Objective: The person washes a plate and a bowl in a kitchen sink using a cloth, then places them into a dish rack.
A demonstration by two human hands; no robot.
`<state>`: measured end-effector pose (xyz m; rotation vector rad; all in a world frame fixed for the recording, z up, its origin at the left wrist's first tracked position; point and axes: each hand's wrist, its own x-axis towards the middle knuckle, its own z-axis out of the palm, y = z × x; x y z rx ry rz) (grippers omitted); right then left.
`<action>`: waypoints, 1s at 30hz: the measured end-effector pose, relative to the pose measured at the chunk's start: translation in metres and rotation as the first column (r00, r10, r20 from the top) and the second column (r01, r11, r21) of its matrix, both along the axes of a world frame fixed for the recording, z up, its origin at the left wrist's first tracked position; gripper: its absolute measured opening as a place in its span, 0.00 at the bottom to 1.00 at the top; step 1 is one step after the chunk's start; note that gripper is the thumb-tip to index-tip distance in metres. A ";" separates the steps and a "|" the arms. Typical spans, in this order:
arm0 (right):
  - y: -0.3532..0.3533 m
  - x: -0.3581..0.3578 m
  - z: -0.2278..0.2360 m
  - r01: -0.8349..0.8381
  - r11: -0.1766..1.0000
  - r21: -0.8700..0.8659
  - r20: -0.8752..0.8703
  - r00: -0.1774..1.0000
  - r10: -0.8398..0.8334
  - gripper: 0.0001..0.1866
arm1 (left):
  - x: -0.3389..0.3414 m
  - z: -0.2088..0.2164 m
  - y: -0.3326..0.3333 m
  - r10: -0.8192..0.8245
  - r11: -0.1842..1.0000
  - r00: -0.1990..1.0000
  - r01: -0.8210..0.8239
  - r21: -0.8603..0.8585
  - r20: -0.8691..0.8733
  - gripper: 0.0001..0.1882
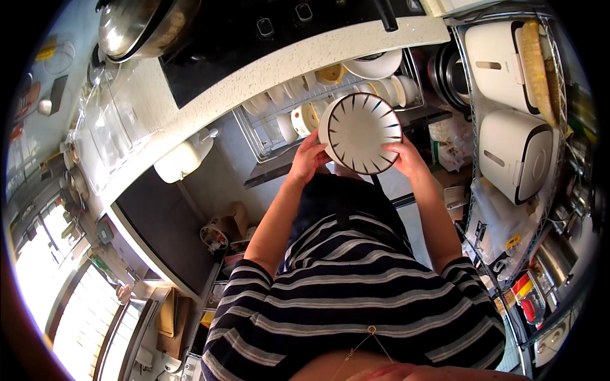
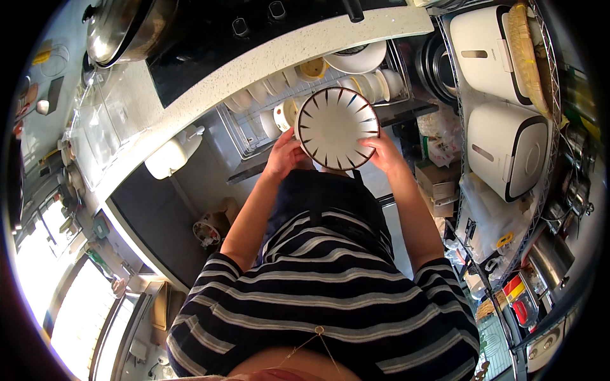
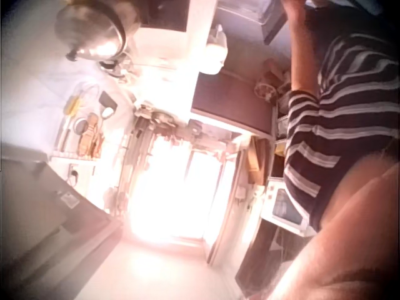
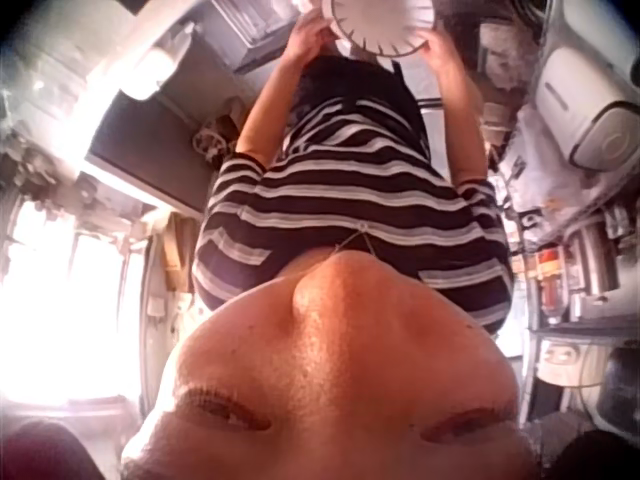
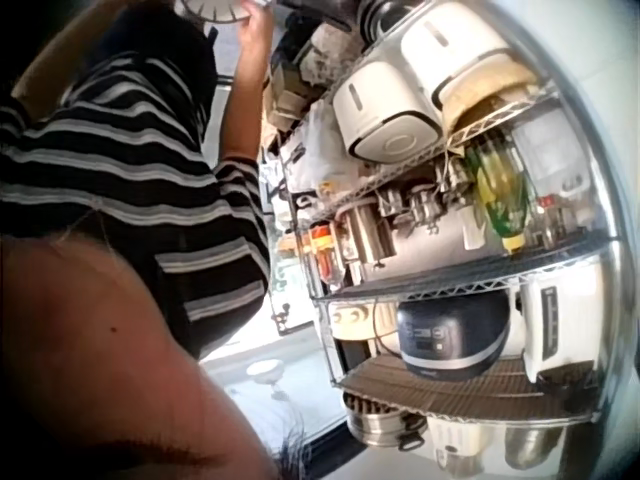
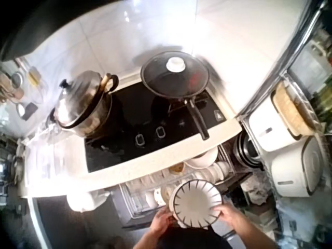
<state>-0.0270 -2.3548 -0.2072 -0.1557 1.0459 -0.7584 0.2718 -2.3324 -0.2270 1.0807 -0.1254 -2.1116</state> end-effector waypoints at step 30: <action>-0.123 -0.028 -0.074 -0.021 0.997 -0.068 -0.443 0.896 -0.012 0.19 | 0.015 -0.055 -0.030 -0.053 0.998 0.822 0.023 0.059 0.567 0.28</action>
